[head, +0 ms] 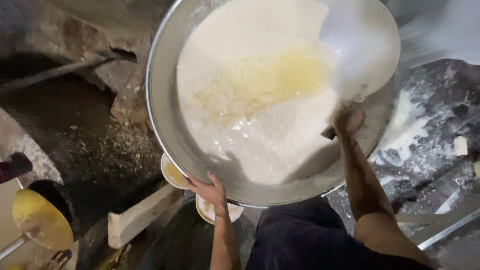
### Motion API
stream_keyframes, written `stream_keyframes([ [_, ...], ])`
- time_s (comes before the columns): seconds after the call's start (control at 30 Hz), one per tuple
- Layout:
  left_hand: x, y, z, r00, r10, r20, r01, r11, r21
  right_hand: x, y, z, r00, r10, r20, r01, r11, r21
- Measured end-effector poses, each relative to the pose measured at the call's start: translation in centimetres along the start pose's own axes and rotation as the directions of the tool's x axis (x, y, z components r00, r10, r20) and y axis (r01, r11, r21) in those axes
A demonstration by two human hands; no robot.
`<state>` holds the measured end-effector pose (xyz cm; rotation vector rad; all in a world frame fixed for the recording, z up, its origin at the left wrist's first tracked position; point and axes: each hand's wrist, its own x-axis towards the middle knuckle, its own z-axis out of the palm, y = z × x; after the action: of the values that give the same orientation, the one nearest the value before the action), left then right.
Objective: The person uses a ladle to scoop a yellowish liquid from a blue tub and pours it into a large metal pot containing a white liquid. They stir the mixture in the pot and repeat the scooping and pouring process several times.
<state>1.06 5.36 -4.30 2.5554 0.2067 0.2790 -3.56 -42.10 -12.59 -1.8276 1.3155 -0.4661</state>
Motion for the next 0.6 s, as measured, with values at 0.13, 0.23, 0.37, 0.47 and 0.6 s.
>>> stream_keyframes([
  [0.13,0.0,-0.5,0.2,0.999,0.026,-0.032,-0.029,0.993,-0.114,-1.9,-3.5,-5.8,0.903,-0.350,-0.250,0.301,0.929,-0.214],
  [0.23,0.0,-1.1,0.4,0.998,0.030,-0.059,-0.040,0.983,-0.179,-4.3,-8.4,-9.3,0.763,-0.596,-0.250,0.622,0.782,0.038],
  [0.37,0.4,-1.8,1.1,0.994,0.040,-0.103,-0.059,0.979,-0.196,-8.3,-15.1,-8.7,0.961,-0.272,0.050,0.194,0.792,0.578],
  [0.47,0.9,-2.2,1.4,0.991,0.032,-0.133,-0.062,0.972,-0.228,-11.7,-18.1,-6.3,0.776,-0.629,-0.052,0.630,0.766,0.131],
  [0.6,1.4,-1.7,1.1,0.993,-0.068,-0.098,0.040,0.964,-0.263,-15.1,-20.9,0.2,0.788,-0.604,0.121,0.606,0.795,0.021],
])
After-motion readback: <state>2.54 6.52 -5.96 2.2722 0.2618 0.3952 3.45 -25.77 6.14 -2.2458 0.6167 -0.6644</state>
